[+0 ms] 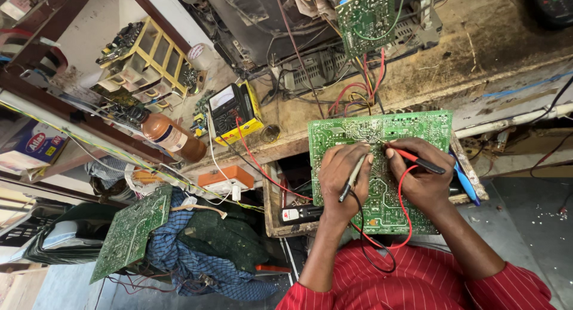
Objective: The person holds a green circuit board and uses a multimeter with red and black probes to test multiple points on the board. The person moves the probes across different traces and components while the multimeter display is visible on the workbench.
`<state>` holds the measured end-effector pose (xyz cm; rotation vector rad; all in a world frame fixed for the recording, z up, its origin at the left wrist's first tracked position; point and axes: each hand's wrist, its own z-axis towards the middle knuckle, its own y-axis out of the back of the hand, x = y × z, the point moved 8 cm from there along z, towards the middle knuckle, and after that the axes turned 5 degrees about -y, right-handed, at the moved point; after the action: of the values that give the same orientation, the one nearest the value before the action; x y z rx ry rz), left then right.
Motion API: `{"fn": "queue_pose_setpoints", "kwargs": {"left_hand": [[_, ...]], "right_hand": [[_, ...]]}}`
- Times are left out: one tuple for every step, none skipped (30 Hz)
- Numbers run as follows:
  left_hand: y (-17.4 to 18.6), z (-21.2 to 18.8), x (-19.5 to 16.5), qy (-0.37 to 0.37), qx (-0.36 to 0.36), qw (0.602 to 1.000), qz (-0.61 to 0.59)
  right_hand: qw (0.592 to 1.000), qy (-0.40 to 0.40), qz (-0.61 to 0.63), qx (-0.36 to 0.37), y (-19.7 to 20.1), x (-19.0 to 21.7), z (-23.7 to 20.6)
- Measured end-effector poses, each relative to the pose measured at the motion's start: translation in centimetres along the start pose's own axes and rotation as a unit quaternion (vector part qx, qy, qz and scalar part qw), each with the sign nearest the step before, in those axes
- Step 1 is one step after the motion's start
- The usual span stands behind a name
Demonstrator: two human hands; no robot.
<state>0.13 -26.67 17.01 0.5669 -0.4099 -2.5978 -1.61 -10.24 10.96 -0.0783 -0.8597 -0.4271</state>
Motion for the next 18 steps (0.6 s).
{"fn": "queue_pose_setpoints", "kwargs": {"left_hand": [[0.0,0.0,0.0,-0.001,0.000,1.000,-0.002],[0.0,0.0,-0.1,-0.001,0.000,1.000,-0.003],[0.0,0.0,-0.1,-0.002,0.000,1.000,-0.005],[0.0,0.1,-0.1,-0.001,0.001,1.000,-0.004],[0.0,0.1,-0.1,0.000,0.002,1.000,-0.004],[0.0,0.1,-0.1,0.001,0.003,1.000,-0.004],[0.0,0.1,-0.1,0.000,0.004,1.000,-0.005],[-0.1,0.1,-0.1,-0.001,0.006,1.000,-0.007],[-0.1,0.1,-0.2,-0.001,0.007,1.000,-0.008],[-0.2,0.1,-0.2,-0.002,0.006,1.000,-0.010],[-0.3,0.1,-0.2,-0.002,0.004,1.000,-0.012],[-0.5,0.1,-0.2,-0.003,0.003,1.000,-0.013],[-0.7,0.1,-0.3,-0.005,0.005,1.000,-0.014],[-0.9,0.1,-0.3,-0.008,0.007,1.000,-0.012],[-1.1,0.1,-0.4,-0.010,0.008,1.000,-0.009],[-1.1,0.0,-0.4,-0.010,0.005,1.000,-0.012],[-1.1,-0.1,-0.5,-0.010,0.002,1.000,-0.014],[-1.0,-0.3,-0.5,-0.009,-0.002,1.000,-0.017]], "right_hand": [[1.000,-0.002,0.000,0.001,0.0,0.0,0.0],[1.000,-0.001,-0.002,0.000,0.1,0.1,0.0],[1.000,0.001,-0.005,0.000,0.1,0.1,0.0],[1.000,0.003,-0.007,0.000,0.1,0.2,0.0],[1.000,0.003,-0.010,-0.001,0.1,0.2,0.0],[1.000,0.004,-0.014,-0.002,0.1,0.2,0.0],[1.000,0.004,-0.018,-0.003,0.1,0.2,0.0],[1.000,0.003,-0.015,-0.003,0.2,0.1,0.0],[1.000,0.001,-0.012,-0.004,0.2,0.0,-0.1],[1.000,0.000,-0.009,-0.004,0.3,-0.1,0.0],[1.000,-0.003,-0.019,-0.005,0.4,-0.3,0.0],[1.000,-0.006,-0.028,-0.005,0.6,-0.5,0.0],[0.999,-0.008,-0.035,-0.005,0.7,-0.6,0.0],[0.999,-0.020,-0.034,-0.008,0.9,-1.0,-0.1],[0.999,-0.031,-0.032,-0.008,1.1,-1.3,-0.2],[0.999,-0.041,-0.028,-0.008,1.1,-1.6,-0.3],[0.999,-0.027,-0.027,-0.006,1.1,-1.6,-0.5],[1.000,-0.014,-0.027,-0.005,1.2,-1.4,-0.6]]}}
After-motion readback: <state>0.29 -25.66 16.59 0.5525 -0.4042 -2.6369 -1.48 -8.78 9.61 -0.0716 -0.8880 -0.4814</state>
